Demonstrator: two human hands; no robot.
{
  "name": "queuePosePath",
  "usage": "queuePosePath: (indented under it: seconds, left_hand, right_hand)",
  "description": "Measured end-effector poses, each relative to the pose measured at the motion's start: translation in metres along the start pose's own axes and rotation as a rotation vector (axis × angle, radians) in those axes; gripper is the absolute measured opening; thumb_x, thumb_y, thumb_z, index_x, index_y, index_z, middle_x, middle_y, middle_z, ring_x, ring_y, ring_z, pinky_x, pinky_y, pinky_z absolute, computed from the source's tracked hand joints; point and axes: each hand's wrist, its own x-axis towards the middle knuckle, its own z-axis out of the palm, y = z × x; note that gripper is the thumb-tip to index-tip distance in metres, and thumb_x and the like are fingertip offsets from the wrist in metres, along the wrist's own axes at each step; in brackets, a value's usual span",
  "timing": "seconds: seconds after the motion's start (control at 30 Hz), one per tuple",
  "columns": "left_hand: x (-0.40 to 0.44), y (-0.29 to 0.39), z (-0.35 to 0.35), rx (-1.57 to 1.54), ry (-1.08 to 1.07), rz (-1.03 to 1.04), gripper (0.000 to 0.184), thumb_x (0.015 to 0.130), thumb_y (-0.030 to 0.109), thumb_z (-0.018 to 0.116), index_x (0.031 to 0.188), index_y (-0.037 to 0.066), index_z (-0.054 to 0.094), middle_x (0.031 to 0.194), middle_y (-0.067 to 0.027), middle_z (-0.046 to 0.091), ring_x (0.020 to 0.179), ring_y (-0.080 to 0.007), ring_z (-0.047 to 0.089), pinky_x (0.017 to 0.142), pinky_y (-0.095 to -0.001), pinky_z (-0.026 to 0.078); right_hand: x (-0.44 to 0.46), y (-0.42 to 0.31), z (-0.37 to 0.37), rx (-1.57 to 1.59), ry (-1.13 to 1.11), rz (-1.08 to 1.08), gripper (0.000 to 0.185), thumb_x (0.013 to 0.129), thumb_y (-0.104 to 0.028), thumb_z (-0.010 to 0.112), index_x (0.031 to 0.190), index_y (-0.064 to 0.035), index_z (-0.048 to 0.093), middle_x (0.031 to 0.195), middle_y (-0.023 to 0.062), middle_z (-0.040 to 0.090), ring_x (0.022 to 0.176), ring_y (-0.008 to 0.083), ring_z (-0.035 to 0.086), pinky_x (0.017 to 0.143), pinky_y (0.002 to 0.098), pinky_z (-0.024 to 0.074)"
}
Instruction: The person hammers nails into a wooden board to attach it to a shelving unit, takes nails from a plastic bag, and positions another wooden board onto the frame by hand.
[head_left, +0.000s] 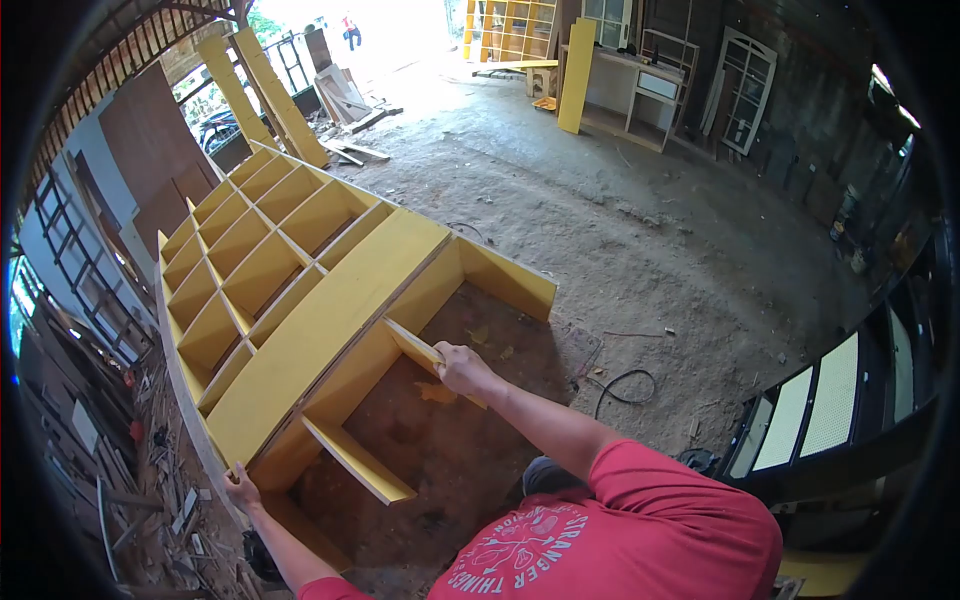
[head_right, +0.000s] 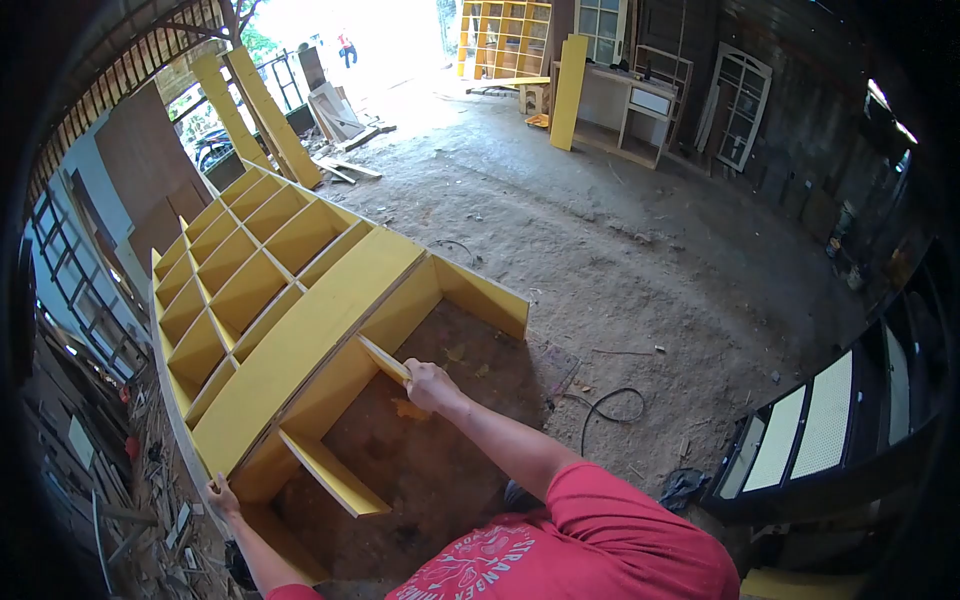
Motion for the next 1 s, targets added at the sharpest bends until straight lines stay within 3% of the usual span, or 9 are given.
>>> queuePosePath:
  seconds: [0.93,1.0]
  left_hand:
    - [-0.006,0.012,-0.006,-0.018,0.001,-0.011,0.054,0.099,0.049,0.071,0.106,-0.004,0.066,0.099,-0.0194,0.070,0.091,-0.0347,0.065,0.084,-0.0456,0.053]
    - [-0.002,0.005,-0.001,0.017,0.043,0.056,0.053,0.099,0.047,0.072,0.106,-0.004,0.066,0.099,-0.0194,0.070,0.091,-0.0342,0.066,0.084,-0.0455,0.053]
  right_hand:
    - [-0.001,0.001,0.003,-0.013,0.016,-0.018,0.034,0.099,-0.021,0.063,0.129,-0.0050,0.064,0.110,0.0277,0.073,0.107,0.0457,0.070,0.093,0.0520,0.0540]
    - [0.000,0.001,0.003,-0.003,0.013,-0.018,0.034,0.099,-0.021,0.063,0.129,-0.0044,0.064,0.110,0.0279,0.073,0.107,0.0457,0.070,0.093,0.0519,0.0540]
